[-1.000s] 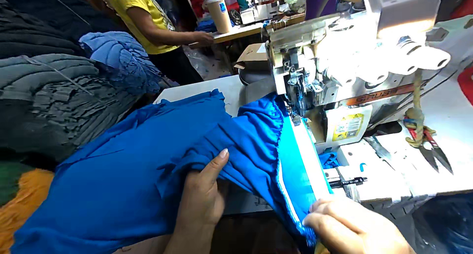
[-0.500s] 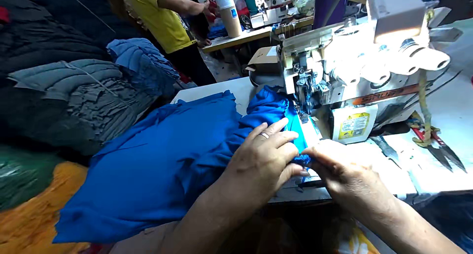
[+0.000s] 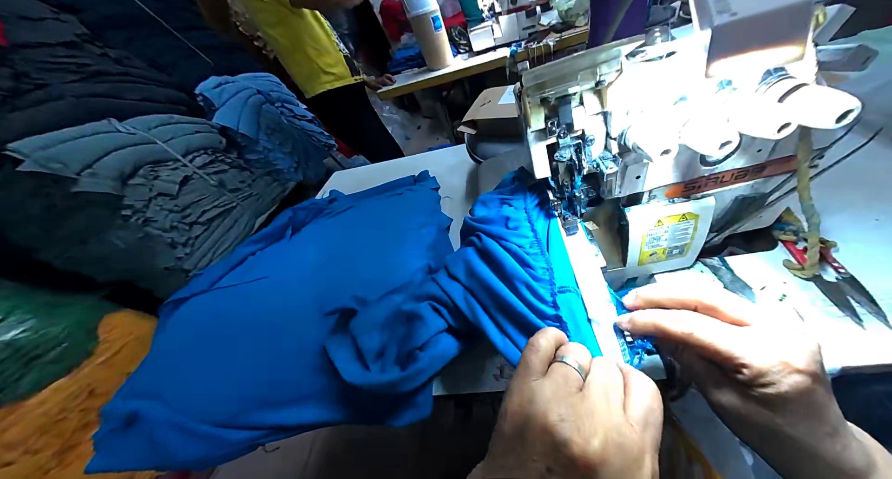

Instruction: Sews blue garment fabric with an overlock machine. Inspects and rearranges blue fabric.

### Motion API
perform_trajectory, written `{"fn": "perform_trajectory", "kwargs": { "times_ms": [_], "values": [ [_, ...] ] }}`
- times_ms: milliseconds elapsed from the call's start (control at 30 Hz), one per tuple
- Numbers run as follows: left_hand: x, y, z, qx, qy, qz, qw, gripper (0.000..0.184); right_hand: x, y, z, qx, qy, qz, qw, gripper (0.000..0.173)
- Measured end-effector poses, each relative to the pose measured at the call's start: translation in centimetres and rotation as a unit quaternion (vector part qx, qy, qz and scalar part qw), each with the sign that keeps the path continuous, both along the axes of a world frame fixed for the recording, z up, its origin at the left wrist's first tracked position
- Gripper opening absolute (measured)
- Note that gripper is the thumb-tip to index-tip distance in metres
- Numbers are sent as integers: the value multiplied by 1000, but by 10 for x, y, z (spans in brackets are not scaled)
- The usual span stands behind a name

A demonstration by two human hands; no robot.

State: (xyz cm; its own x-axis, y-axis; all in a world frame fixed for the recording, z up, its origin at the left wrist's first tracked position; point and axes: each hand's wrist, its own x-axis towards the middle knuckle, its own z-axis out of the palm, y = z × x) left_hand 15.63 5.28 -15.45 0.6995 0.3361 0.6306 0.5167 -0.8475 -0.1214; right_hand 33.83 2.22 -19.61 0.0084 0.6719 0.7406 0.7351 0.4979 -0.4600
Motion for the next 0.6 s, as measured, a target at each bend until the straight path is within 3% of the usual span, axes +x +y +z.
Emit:
{"fn": "perform_trajectory", "kwargs": {
  "times_ms": [200,400,600],
  "values": [
    [1,27,-13,31,-25,-10,999,38,5,17,10,19,59,2,998,18],
    [11,56,-3,30,-6,-9,999,29,6,31,16,13,55,-30,998,18],
    [8,82,13,-37,63,54,996,25,14,40,16,5,49,-63,997,14]
  ]
}}
